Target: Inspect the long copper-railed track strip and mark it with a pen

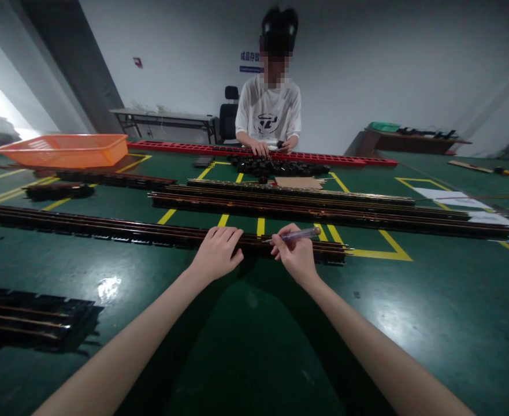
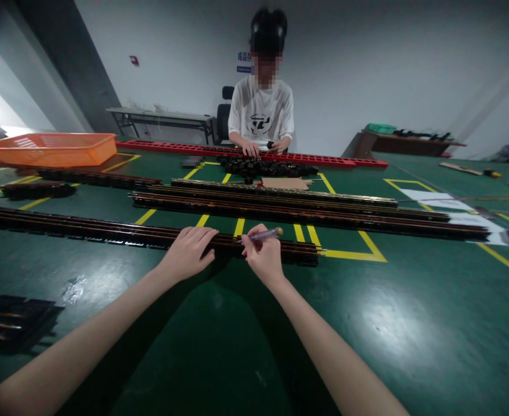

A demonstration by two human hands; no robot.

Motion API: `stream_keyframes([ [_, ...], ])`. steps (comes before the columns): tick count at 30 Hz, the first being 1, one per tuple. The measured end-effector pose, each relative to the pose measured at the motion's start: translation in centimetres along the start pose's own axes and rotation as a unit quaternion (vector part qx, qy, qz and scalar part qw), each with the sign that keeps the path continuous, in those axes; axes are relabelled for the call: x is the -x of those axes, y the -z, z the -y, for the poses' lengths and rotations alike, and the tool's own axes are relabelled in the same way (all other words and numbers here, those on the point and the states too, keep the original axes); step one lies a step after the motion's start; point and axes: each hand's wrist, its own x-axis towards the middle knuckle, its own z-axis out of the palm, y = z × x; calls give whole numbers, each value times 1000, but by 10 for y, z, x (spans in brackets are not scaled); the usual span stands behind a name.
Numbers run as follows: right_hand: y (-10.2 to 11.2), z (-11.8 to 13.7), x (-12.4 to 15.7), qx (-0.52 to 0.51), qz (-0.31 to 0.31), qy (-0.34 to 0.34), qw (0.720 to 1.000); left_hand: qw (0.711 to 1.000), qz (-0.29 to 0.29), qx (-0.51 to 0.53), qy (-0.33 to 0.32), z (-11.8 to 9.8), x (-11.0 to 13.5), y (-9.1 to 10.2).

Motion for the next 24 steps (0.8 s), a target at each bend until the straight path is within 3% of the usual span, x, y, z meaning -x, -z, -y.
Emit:
stream_keyframes([
  [8,7,-3,0,-34,2,-7,999,999,5,26,45,-22,-9,0],
  [24,10,-5,10,-35,-59,-2,998,999,-15,29,38,-18,-6,-6],
])
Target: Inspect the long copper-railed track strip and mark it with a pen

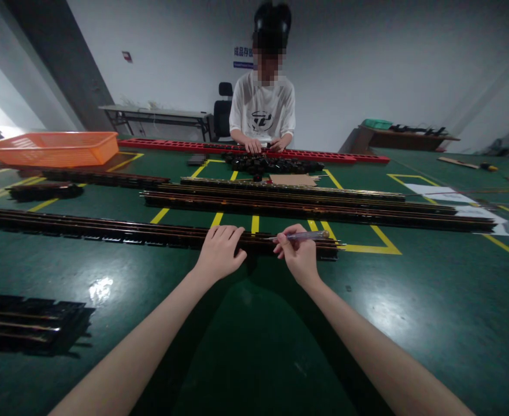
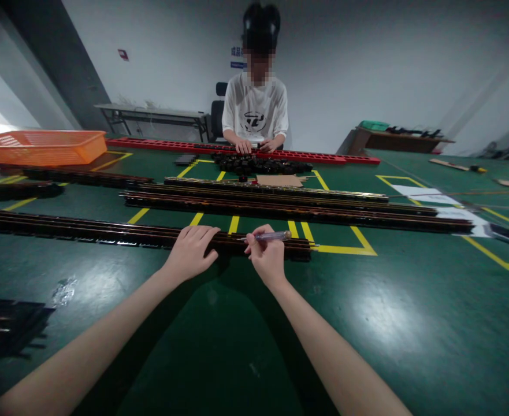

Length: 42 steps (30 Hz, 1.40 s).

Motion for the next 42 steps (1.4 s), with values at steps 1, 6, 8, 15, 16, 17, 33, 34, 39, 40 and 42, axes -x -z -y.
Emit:
stream_keyframes([
  [1,0,0,0,-2,-2,-3,1000,1000,-3,0,-1,0,0,-1],
  [6,1,-1,-1,-14,16,-18,1000,1000,1,-1,-4,1,0,-1],
  [8,1,-2,-1,-16,29,-22,999,1000,6,3,-2,0,0,0],
  [15,1,-4,-2,-9,35,-15,999,1000,7,9,2,0,1,1],
  [16,1,-4,-2,-9,37,-14,999,1000,5,9,1,0,1,1],
  [17,2,-4,-2,-8,38,-13,999,1000,5,9,0,0,1,1],
  [33,9,-5,-2,-1,65,-2,998,1000,13,15,1,1,0,1],
  [34,9,-4,-2,0,61,-2,998,1000,15,15,3,1,0,1],
  [39,9,-1,-1,2,39,-9,999,1000,21,18,4,1,0,1],
  [40,9,-1,-1,-1,34,-12,999,1000,21,18,4,1,0,1],
  [42,9,0,-1,-10,20,-18,1000,1000,21,19,4,1,0,1],
])
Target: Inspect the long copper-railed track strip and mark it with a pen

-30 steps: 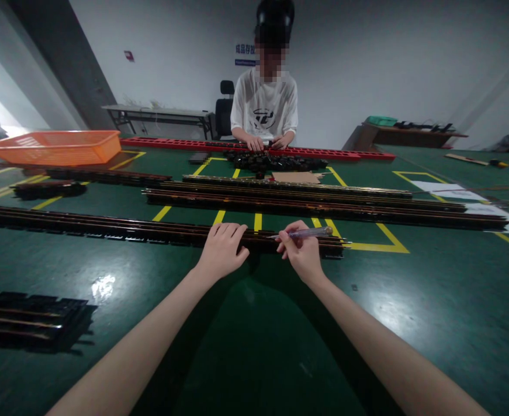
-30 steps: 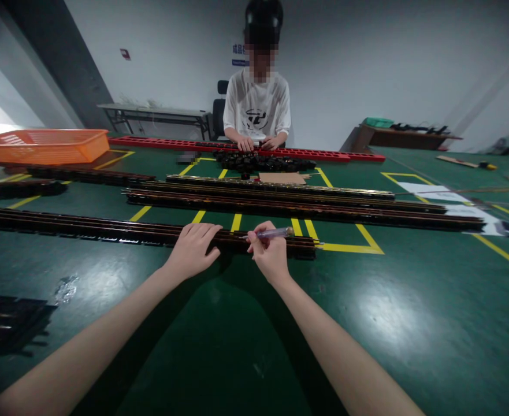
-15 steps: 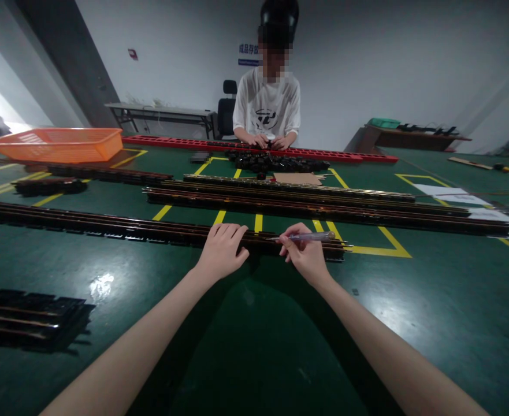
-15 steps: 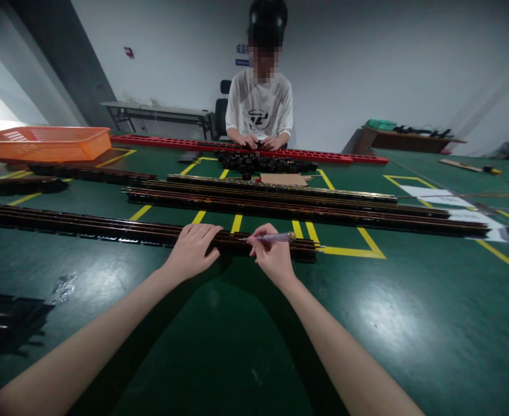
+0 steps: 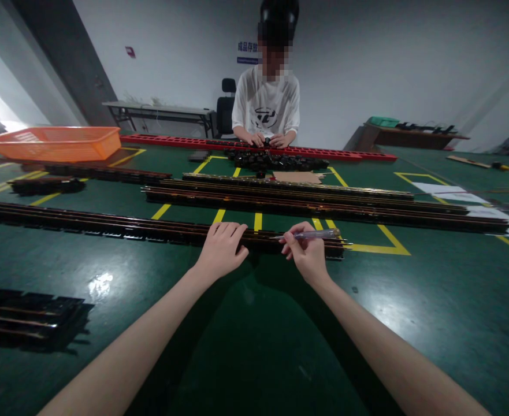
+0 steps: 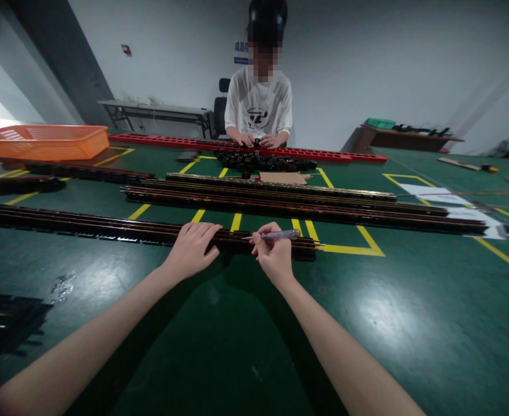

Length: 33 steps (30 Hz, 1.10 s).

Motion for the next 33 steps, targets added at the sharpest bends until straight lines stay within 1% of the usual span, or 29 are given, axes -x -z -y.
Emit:
stream_keyframes([
  [10,1,-2,1,-12,-40,-2,999,1000,-12,2,-5,1,0,-1],
  [14,1,-3,1,-4,-28,-1,1000,1000,-3,1,-2,1,0,0],
  [17,1,-3,0,4,-18,-2,1000,1000,-8,-2,-5,0,0,0],
  [24,4,-7,-2,8,-18,-23,1000,1000,-14,-1,-9,1,0,-1],
  [30,3,-6,-2,5,-18,-31,999,1000,-3,-2,-5,1,0,0],
  [33,1,-5,-2,-3,-30,-33,999,1000,-3,-3,-6,1,0,0],
])
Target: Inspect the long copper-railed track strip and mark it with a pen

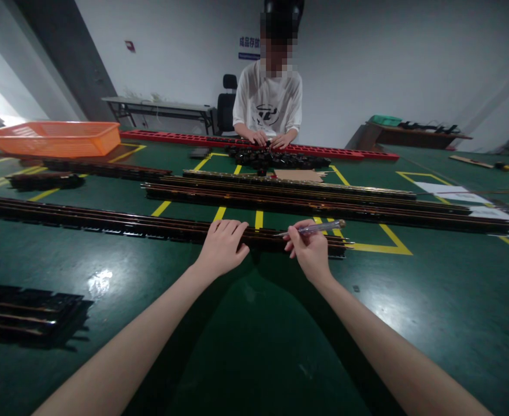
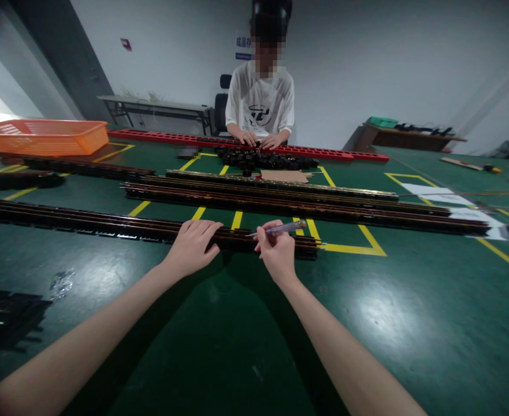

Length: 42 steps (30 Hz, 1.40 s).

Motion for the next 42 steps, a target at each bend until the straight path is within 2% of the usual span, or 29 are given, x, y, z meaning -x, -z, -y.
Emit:
stream_keyframes([
  [20,-2,0,0,-21,-6,-13,1000,998,-9,-53,27,-9,-5,2],
  [42,-2,3,0,-6,-4,-5,1000,996,-61,-54,37,-11,-2,-6],
])
